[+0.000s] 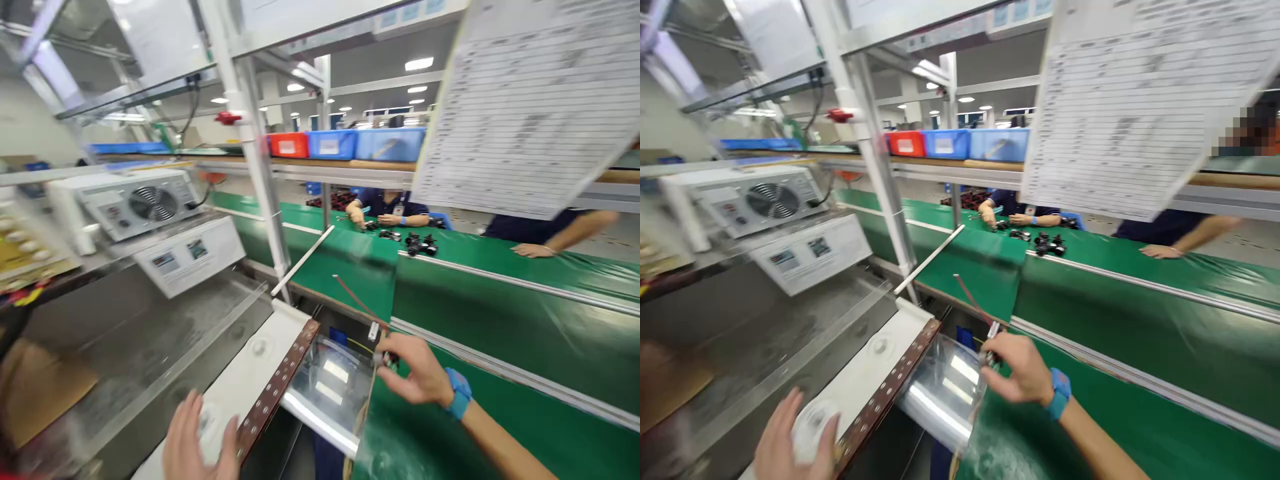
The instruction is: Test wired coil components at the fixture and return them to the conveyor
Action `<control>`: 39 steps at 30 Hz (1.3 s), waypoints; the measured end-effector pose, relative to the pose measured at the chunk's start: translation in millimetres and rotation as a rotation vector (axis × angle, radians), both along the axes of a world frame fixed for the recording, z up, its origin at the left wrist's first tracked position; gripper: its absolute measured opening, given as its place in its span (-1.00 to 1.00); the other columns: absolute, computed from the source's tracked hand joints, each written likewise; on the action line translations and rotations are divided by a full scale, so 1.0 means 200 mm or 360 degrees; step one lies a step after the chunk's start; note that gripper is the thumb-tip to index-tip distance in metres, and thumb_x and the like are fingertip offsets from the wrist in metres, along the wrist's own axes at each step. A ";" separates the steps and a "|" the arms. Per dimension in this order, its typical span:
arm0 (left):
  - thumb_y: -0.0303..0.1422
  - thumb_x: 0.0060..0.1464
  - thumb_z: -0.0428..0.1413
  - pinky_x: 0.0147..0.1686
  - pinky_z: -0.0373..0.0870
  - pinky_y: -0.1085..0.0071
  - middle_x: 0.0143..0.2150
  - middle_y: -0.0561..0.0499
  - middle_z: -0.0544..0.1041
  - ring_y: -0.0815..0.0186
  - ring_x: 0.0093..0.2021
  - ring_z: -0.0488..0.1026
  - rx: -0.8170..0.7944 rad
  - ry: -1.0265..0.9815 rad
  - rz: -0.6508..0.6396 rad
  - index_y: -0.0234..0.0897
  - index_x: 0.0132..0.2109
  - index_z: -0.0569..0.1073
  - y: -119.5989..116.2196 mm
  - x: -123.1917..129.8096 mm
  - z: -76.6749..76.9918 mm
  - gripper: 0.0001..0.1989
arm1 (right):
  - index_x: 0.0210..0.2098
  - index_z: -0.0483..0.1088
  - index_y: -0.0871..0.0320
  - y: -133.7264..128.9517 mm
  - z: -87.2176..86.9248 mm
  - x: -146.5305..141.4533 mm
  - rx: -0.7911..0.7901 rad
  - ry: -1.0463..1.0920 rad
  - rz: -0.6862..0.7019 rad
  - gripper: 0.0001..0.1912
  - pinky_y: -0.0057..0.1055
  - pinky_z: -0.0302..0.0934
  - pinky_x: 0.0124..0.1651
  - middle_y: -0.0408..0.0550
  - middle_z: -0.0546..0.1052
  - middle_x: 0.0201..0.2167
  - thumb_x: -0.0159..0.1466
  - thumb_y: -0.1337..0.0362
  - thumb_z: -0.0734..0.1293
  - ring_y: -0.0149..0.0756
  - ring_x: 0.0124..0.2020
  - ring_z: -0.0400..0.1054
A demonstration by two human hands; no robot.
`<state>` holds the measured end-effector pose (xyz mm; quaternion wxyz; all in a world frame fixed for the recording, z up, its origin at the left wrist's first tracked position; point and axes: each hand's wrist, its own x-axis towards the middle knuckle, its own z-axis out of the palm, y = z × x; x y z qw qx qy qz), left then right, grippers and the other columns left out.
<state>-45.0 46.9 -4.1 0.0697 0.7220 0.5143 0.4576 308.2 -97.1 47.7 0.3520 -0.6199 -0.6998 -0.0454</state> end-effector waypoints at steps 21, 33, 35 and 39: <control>-0.14 0.17 -0.09 -0.47 0.16 0.40 -0.53 0.00 0.48 0.18 -0.45 0.45 -0.1427 0.0125 0.0550 -0.15 -0.37 0.44 -0.50 -0.97 -0.14 -0.69 | -0.05 0.38 0.12 1.33 -0.64 -1.50 -0.0754 -0.0358 0.1081 -0.74 -0.39 0.11 -0.20 0.01 0.46 -0.15 0.24 0.33 0.34 -0.19 -0.16 0.35; -0.04 0.04 0.17 -0.61 0.01 0.55 -0.46 0.07 0.42 0.53 -0.60 0.17 -0.1741 -0.1702 -0.0367 -0.32 -0.24 0.46 -0.30 -0.54 -0.02 -0.61 | 0.11 0.34 0.10 1.40 -0.87 -1.53 -0.0798 -0.0306 0.1243 -0.52 -0.38 0.15 -0.02 0.01 0.41 -0.05 0.21 0.48 0.25 -0.20 -0.03 0.29; -0.05 0.00 0.21 -0.60 0.13 0.56 -0.39 0.02 0.46 0.51 -0.55 0.28 -0.1704 -0.1740 -0.0401 -0.34 -0.23 0.48 -0.22 -0.48 0.01 -0.60 | 0.13 0.32 0.13 1.41 -0.88 -1.53 -0.0816 -0.0289 0.1201 -0.49 -0.37 0.14 0.00 0.04 0.41 -0.03 0.19 0.46 0.26 -0.19 -0.02 0.28; -0.04 -0.11 0.29 -0.47 0.37 0.52 -0.34 0.00 0.48 0.43 -0.46 0.41 -0.1659 -0.1751 -0.0369 -0.36 -0.24 0.51 -0.09 -0.40 -0.02 -0.55 | 0.02 0.39 0.20 1.42 -0.87 -1.54 -0.0861 -0.0292 0.1111 -0.63 -0.38 0.13 -0.03 0.07 0.43 -0.09 0.21 0.39 0.28 -0.17 -0.07 0.30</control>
